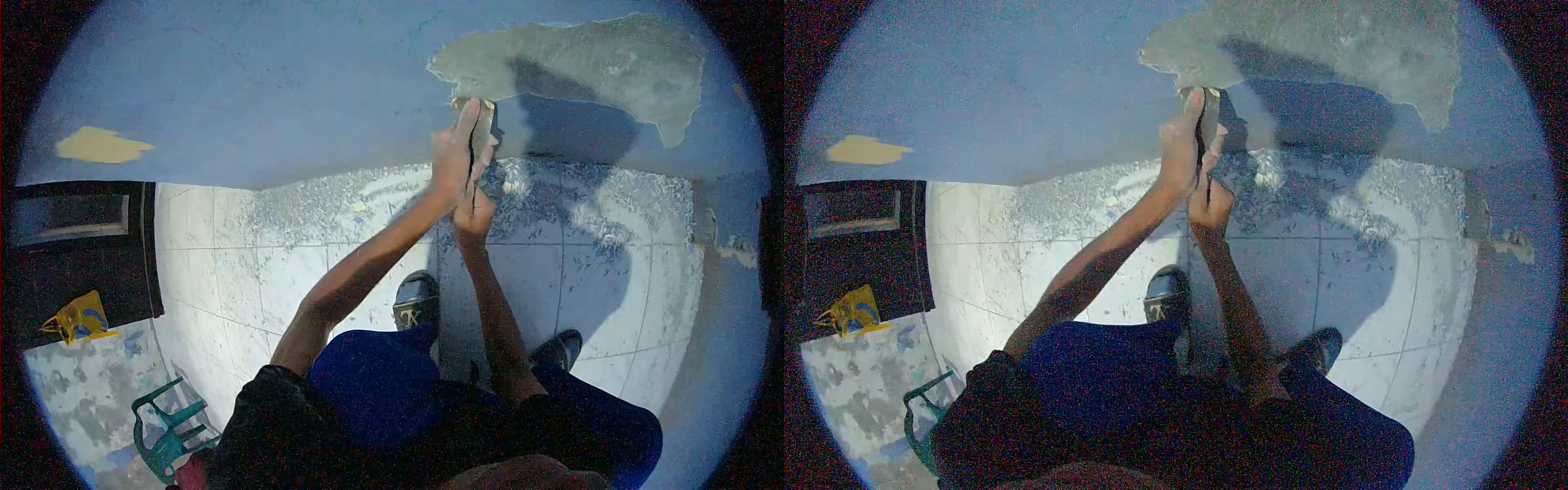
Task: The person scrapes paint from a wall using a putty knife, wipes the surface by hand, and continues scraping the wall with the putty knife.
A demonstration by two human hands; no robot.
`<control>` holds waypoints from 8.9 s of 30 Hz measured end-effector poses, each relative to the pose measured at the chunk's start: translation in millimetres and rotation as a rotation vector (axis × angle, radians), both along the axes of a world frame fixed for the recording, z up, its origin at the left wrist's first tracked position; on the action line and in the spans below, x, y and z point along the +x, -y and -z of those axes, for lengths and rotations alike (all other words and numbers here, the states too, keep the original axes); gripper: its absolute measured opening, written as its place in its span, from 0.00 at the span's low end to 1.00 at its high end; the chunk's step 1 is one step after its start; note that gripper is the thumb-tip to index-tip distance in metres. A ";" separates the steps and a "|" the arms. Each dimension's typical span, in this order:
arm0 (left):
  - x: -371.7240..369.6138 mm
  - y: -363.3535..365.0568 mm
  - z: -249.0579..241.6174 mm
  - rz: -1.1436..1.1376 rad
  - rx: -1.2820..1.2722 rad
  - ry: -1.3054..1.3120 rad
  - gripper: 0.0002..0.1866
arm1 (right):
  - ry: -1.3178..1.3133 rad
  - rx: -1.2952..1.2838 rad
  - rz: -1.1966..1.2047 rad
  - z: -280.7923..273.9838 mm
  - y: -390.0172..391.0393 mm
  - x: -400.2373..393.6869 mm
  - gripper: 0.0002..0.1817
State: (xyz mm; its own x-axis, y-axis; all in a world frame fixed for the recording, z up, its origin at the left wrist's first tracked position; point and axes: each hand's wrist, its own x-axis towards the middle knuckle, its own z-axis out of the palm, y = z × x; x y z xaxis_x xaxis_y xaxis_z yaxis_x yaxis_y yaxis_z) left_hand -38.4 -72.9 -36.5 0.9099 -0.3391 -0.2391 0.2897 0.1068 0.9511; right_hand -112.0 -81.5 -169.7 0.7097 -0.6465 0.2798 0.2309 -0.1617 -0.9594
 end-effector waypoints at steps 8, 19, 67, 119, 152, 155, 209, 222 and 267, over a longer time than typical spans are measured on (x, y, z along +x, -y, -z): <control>6.1 2.6 -4.1 0.019 -0.020 0.057 0.31 | 0.012 -0.076 0.004 -26.3 7.0 12.6 0.15; -4.9 1.0 3.2 -0.001 0.008 0.000 0.31 | -0.056 -0.064 -0.018 -12.9 2.1 -11.0 0.15; 9.2 -34.8 24.6 -0.369 0.112 0.478 0.28 | -0.105 0.111 -0.299 -50.0 18.9 -8.2 0.24; -71.7 57.9 -195.2 0.908 1.477 1.195 0.37 | -0.036 -0.528 -0.708 12.8 238.1 -61.8 0.25; -84.7 50.9 -160.7 1.493 1.128 0.475 0.48 | -0.384 -0.698 -0.513 -55.8 290.0 -86.6 0.15; -98.1 43.0 -178.6 1.531 1.035 0.492 0.46 | -0.260 -0.657 -0.443 -72.0 276.9 -82.7 0.15; -86.4 1.5 -186.1 1.532 0.923 0.578 0.37 | -0.855 -1.272 -0.608 58.7 400.9 -95.2 0.14; -89.1 1.0 -185.7 1.524 0.939 0.583 0.38 | -0.845 -1.274 -0.668 47.1 391.6 -99.6 0.14; -80.4 -0.2 -177.9 1.704 0.983 0.480 0.22 | -0.767 -1.236 -0.628 81.1 402.2 -90.4 0.14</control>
